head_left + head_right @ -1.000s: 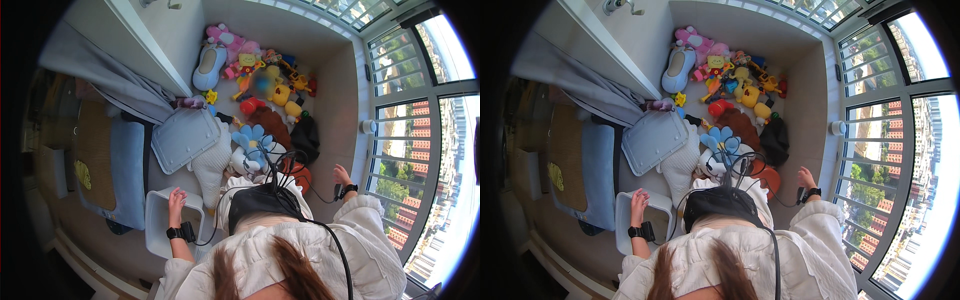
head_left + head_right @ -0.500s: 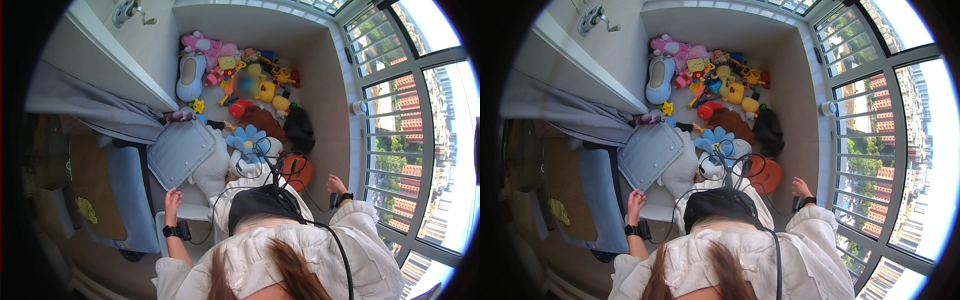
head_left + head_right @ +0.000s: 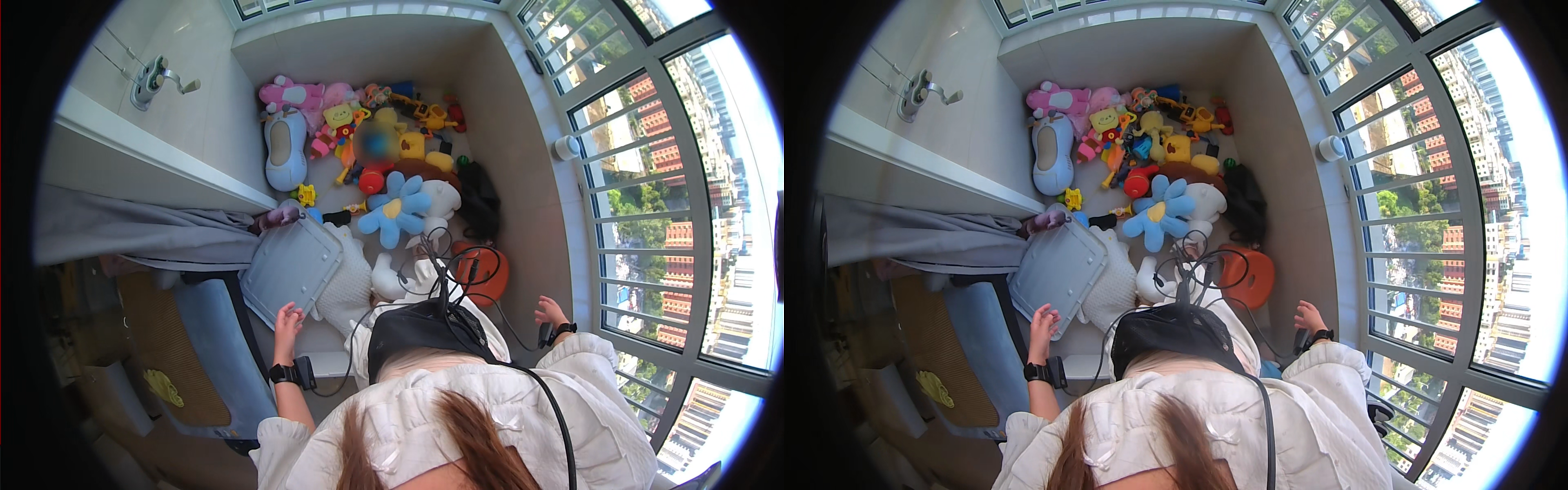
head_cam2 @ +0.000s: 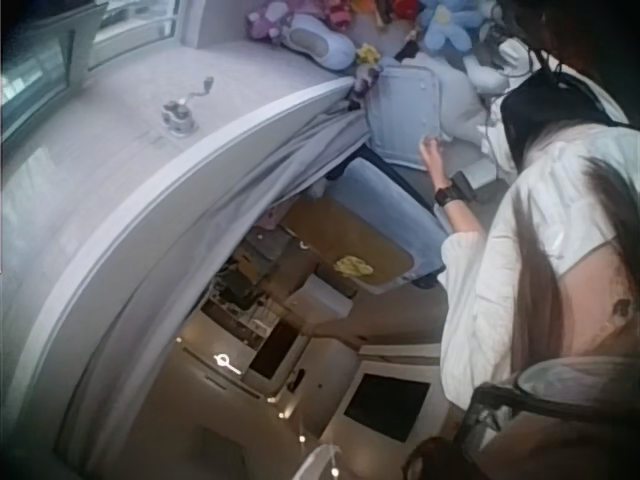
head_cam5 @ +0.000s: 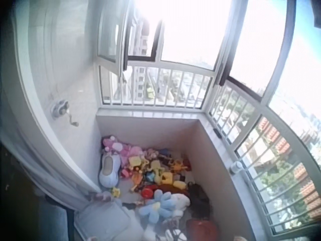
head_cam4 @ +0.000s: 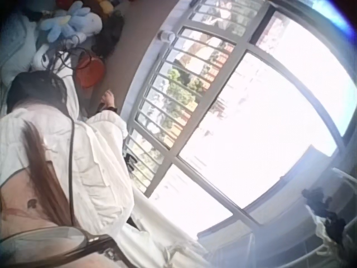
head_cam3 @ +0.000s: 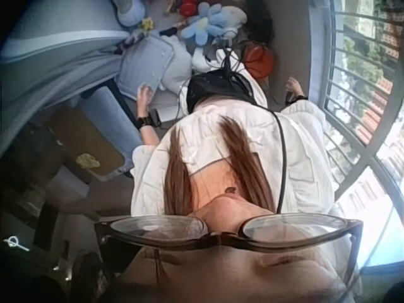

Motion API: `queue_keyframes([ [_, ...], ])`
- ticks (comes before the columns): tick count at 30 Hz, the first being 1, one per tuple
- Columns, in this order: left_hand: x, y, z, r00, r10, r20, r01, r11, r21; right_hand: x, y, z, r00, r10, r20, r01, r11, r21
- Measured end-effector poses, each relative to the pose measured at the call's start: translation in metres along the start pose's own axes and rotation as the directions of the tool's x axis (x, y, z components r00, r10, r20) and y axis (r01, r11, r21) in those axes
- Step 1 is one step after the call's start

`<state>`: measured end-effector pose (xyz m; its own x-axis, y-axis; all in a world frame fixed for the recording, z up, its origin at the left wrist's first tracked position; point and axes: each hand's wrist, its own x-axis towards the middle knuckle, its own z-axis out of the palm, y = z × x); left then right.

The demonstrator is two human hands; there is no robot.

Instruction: Sorting and organizing various plush and plastic toys into a large bin while sitting on the floor.

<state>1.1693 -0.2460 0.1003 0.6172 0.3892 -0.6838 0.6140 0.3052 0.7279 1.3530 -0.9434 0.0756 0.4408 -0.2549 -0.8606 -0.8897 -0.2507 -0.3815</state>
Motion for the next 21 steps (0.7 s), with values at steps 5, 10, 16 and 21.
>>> queue_keyframes([
  [5, 0.008, 0.014, 0.017, 0.998, 0.029, -0.055, -0.031, 0.999, -0.026, 0.032, -0.023, 0.000, 0.993, 0.120, -0.012, -0.120, 0.991, -0.051],
  [10, 0.011, 0.002, 0.045, 0.982, 0.000, -0.190, -0.020, 0.994, -0.104, 0.089, -0.123, 0.000, 0.989, 0.103, 0.104, -0.088, 0.986, -0.144],
  [16, 0.003, -0.020, 0.136, 0.914, -0.182, -0.363, 0.061, 0.945, -0.320, 0.177, -0.328, 0.027, 0.973, -0.004, 0.229, 0.100, 0.907, -0.409],
  [21, 0.016, -0.027, 0.243, 0.928, -0.314, -0.199, 0.227, 0.903, -0.365, 0.203, -0.439, 0.081, 0.914, -0.082, 0.397, 0.293, 0.811, -0.507],
])
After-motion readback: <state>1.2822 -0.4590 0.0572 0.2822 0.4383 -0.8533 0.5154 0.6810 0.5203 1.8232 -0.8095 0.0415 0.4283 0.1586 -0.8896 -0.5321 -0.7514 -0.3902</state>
